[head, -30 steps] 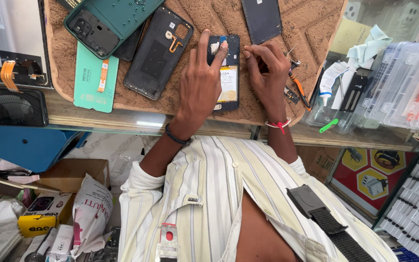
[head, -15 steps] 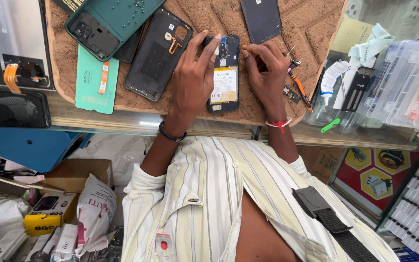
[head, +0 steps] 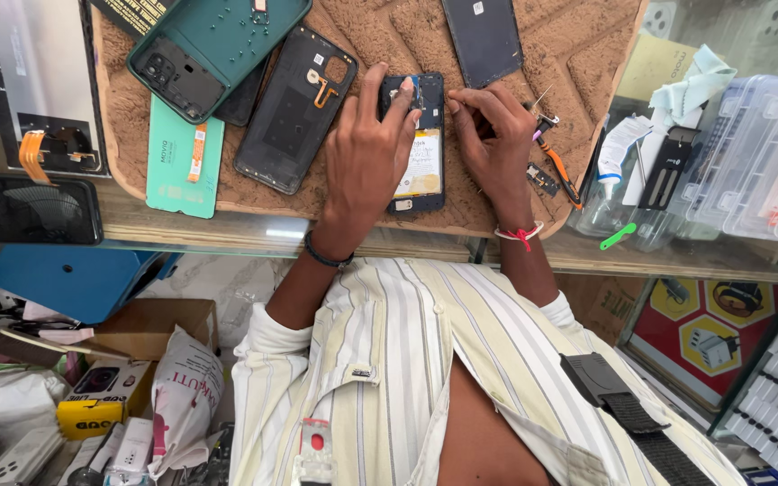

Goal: The person disassembles a smartphone, removes the battery, and uses a screwdriver to adjust internal components. They then reinsert the battery and continue working on the phone's internal parts.

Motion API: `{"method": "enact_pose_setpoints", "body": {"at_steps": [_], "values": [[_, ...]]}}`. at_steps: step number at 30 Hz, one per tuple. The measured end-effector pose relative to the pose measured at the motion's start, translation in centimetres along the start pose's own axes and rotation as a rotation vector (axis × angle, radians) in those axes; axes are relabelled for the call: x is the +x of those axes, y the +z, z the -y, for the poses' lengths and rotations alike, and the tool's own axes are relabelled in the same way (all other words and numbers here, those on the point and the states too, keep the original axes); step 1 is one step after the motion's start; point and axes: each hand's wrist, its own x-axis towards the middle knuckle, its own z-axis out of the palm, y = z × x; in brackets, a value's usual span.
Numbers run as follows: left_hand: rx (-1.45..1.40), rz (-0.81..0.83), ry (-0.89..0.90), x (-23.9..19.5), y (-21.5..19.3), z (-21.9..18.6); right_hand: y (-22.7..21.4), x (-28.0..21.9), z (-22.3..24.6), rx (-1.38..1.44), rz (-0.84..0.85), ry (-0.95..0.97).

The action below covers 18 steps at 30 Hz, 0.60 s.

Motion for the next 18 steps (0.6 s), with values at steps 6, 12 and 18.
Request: {"method": "enact_pose_setpoints", "body": {"at_steps": [6, 12, 18], "values": [[0.108, -0.061, 0.018, -0.3, -0.9, -0.9, 0.1, 0.0, 0.1, -0.014, -0.002, 0.012], [0.111, -0.062, 0.03, 0.1, -1.8, -1.8, -0.3, 0.0, -0.1, 0.02, -0.029, 0.014], [0.127, -0.05, 0.036, 0.2, -1.8, -1.9, -0.3, 0.1, -0.1, 0.02, -0.034, 0.031]]}}
